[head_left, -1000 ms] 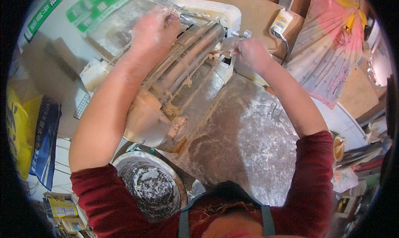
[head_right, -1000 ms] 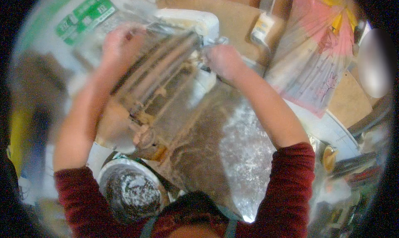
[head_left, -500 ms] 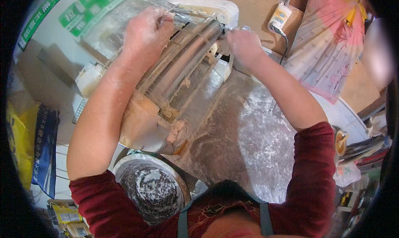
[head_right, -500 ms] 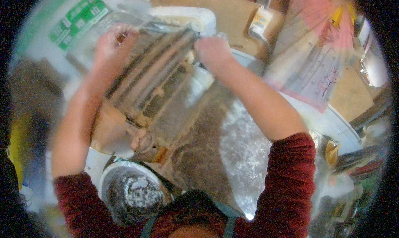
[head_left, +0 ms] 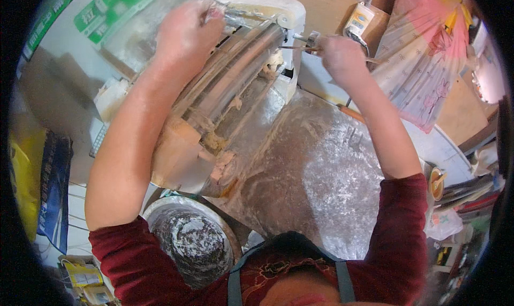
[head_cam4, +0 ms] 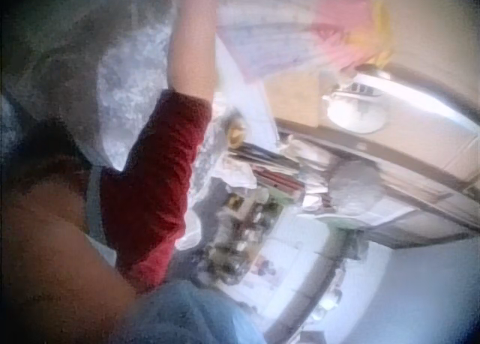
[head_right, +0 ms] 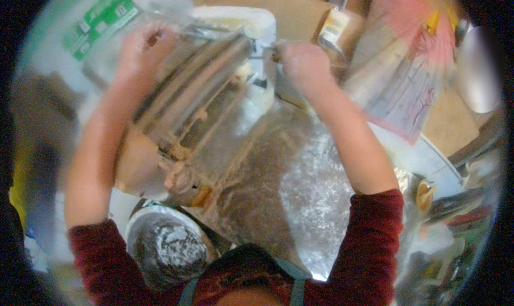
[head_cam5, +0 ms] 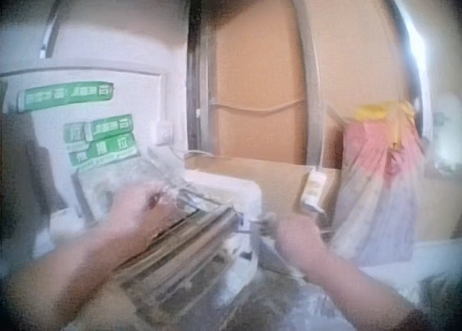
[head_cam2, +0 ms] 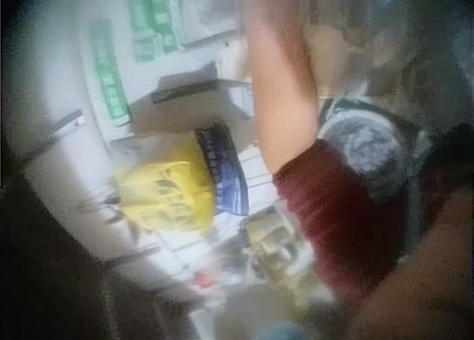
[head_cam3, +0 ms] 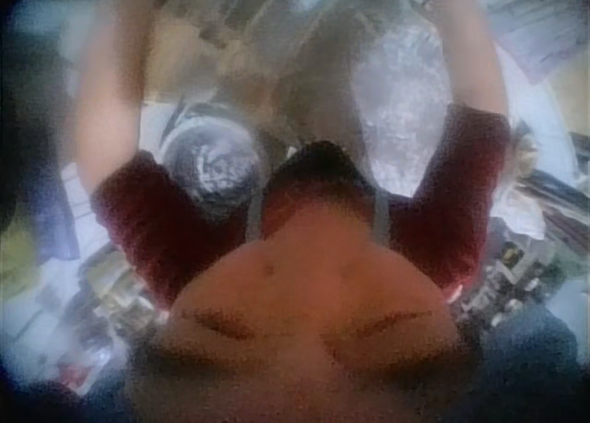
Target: The person kneads dough in a green bowl, then uses a dough sheeter to flatten and process the dough. They repeatedly feed the dough through the machine, scrape off excess, and return to kneading by hand.
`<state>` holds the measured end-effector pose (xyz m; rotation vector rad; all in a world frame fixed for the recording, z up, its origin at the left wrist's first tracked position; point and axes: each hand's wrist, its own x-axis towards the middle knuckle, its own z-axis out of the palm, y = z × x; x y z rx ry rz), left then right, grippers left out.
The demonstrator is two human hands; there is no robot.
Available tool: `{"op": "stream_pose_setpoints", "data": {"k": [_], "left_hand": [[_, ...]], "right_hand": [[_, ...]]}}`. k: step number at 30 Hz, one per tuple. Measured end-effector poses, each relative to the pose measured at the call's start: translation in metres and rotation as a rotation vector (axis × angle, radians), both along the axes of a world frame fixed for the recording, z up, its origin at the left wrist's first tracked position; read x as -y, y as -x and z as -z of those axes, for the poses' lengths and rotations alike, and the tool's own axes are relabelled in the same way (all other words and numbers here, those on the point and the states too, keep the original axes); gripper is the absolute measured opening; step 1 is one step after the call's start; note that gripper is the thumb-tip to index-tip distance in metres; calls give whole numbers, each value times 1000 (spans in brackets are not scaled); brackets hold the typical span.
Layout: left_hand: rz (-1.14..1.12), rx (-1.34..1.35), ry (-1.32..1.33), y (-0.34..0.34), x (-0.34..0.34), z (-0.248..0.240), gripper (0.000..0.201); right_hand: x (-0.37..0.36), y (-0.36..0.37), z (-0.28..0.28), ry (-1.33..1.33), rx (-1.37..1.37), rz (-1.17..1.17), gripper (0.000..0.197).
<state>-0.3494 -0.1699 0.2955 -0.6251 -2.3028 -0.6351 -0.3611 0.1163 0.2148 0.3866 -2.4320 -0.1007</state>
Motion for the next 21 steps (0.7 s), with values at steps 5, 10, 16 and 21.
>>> {"op": "stream_pose_setpoints", "data": {"k": [5, 10, 16, 21], "left_hand": [[-23, 41, -1, -3, 0, 2, 26], [-37, 80, -53, -2, 3, 9, 29], [23, 119, -99, 3, 1, 8, 24], [4, 161, -158, -2, 0, 8, 24]], "right_hand": [[25, 12, 20, -14, 30, -53, 11], [27, 4, 32, 106, 118, -59, 13], [12, 6, 57, 334, 138, 15, 13], [26, 2, 83, 542, 129, -54, 10]]}}
